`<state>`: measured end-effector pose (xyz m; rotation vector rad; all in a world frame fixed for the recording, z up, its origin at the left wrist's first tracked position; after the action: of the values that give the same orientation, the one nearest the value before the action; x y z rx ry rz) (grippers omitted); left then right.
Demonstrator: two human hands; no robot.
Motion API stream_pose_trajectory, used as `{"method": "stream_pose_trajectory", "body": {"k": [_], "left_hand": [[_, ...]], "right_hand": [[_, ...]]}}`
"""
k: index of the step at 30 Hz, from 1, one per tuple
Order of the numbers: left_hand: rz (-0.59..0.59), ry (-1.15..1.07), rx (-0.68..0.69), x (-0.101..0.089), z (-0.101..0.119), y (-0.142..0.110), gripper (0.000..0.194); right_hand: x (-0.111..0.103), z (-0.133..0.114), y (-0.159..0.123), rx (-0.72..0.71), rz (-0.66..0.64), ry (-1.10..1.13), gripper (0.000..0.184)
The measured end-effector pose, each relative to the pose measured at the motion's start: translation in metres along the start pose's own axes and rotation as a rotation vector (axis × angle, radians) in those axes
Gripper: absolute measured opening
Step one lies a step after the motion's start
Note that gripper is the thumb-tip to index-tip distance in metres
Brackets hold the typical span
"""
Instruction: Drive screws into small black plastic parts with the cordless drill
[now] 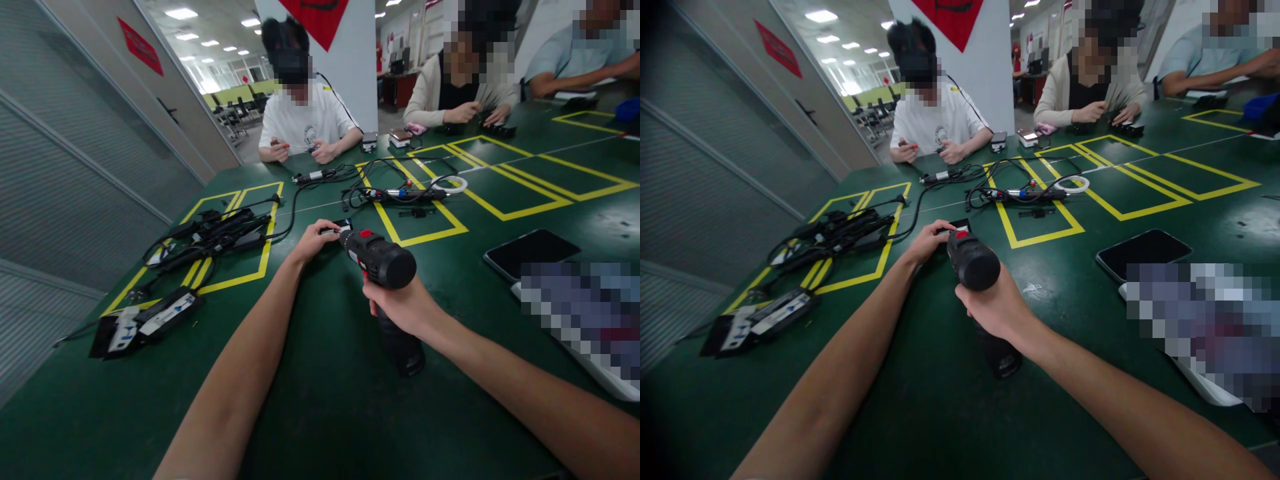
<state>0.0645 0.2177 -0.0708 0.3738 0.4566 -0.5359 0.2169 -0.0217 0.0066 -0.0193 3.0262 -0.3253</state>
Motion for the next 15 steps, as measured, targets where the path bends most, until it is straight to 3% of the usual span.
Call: {"method": "stream_pose_trajectory", "body": {"k": [8, 15], "left_hand": [[0.004, -0.006, 0.024, 0.0001, -0.0061, 0.0011, 0.027], [-0.002, -0.021, 0.027, 0.0003, -0.0069, 0.0016, 0.028]], "right_hand": [[0.0014, 0.0019, 0.0006, -0.017, -0.008, 0.007, 0.043], [0.0026, -0.0032, -0.0009, -0.04, -0.008, 0.014, 0.038]]}}
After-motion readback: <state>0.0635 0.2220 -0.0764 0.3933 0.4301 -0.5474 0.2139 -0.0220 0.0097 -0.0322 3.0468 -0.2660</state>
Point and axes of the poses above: each hand's wrist, its own y-axis towards the middle knuckle, its own x-axis out of the palm, z = x × y, the point moved 2 cm from there along y, towards the middle knuckle, and after that the axes turned 4 degrees about -z, right-handed, at the moved point
